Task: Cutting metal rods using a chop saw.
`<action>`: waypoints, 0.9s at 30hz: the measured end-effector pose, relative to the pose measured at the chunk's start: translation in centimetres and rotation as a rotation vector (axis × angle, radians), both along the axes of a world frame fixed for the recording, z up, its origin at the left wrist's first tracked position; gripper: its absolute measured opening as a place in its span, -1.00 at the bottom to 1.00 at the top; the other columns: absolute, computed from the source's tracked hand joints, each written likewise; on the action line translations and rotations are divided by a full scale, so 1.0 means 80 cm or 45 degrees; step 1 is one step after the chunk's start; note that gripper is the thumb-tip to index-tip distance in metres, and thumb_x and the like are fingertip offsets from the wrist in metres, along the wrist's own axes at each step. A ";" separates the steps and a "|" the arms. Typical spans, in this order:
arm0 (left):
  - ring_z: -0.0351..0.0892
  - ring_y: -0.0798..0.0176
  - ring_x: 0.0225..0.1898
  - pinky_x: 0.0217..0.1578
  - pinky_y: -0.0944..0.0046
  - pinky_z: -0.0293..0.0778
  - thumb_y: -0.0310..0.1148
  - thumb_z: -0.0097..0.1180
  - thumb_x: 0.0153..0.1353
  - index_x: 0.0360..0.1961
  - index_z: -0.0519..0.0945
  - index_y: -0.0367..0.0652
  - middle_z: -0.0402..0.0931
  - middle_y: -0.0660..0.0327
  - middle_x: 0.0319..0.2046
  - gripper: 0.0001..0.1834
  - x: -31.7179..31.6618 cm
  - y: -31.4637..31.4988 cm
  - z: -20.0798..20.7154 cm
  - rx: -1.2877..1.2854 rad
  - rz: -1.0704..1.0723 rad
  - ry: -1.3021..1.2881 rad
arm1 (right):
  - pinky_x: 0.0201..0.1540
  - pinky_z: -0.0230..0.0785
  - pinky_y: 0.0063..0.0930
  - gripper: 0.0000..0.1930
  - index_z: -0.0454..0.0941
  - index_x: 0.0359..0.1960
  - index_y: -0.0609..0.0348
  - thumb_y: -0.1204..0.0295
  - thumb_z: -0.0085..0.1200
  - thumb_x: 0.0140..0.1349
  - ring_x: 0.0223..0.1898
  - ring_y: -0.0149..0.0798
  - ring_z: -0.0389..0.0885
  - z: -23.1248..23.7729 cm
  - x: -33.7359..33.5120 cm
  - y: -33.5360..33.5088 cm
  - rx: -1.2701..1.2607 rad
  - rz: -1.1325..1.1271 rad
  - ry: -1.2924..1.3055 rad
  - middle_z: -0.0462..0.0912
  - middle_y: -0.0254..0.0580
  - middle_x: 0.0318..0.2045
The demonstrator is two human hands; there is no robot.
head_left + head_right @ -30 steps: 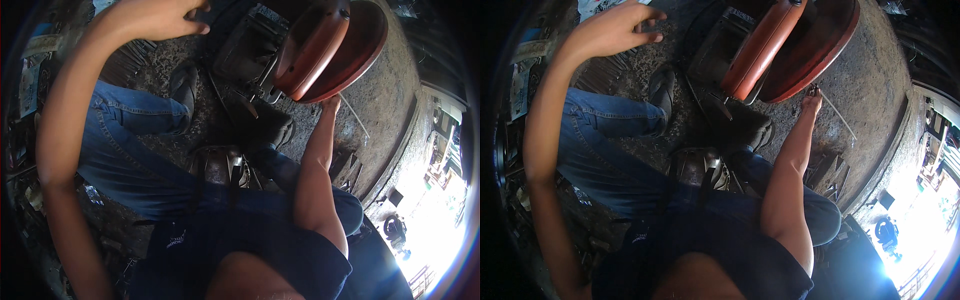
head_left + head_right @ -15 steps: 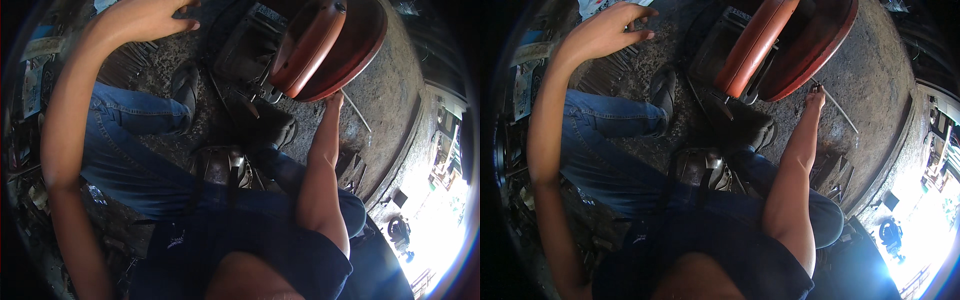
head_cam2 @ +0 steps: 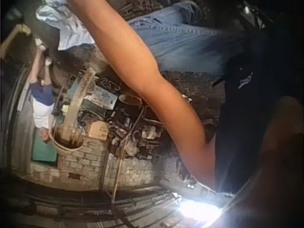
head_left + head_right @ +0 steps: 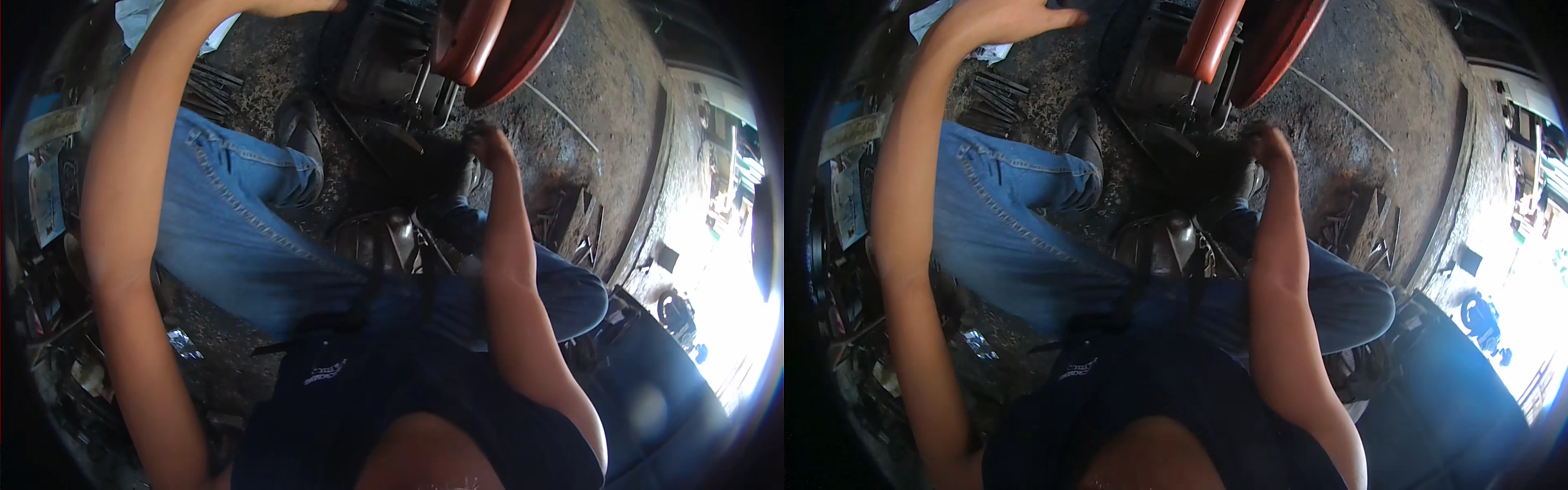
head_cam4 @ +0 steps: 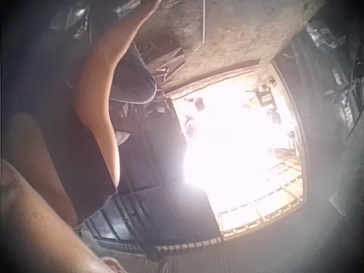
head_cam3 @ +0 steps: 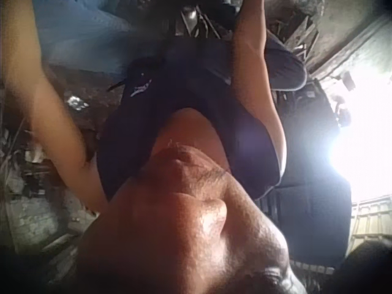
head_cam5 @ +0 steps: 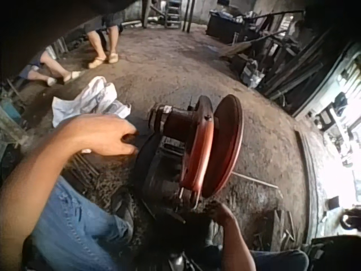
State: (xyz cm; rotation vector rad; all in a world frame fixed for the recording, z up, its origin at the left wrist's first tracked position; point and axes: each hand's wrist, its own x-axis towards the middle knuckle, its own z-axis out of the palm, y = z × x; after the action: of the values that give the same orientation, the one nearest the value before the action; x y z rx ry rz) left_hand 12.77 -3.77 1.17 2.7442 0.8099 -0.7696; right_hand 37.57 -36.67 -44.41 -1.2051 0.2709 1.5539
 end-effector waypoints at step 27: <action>0.67 -0.10 0.03 0.03 0.07 0.53 0.05 0.19 0.30 0.06 0.66 -0.26 0.69 -0.10 -0.02 -0.43 -0.037 0.043 0.003 -0.027 -0.041 -0.338 | -0.33 0.44 -0.47 -0.93 0.56 -0.24 0.18 0.52 0.20 0.32 -0.38 -0.40 0.60 0.038 -0.231 0.073 0.059 -0.777 -0.307 0.61 -0.32 -0.37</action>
State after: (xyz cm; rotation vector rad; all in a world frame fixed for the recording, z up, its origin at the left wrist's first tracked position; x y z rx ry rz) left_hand 9.81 -0.29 1.45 2.7653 0.6986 -0.4027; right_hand 19.10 -30.85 -41.39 -1.1241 0.3971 0.8753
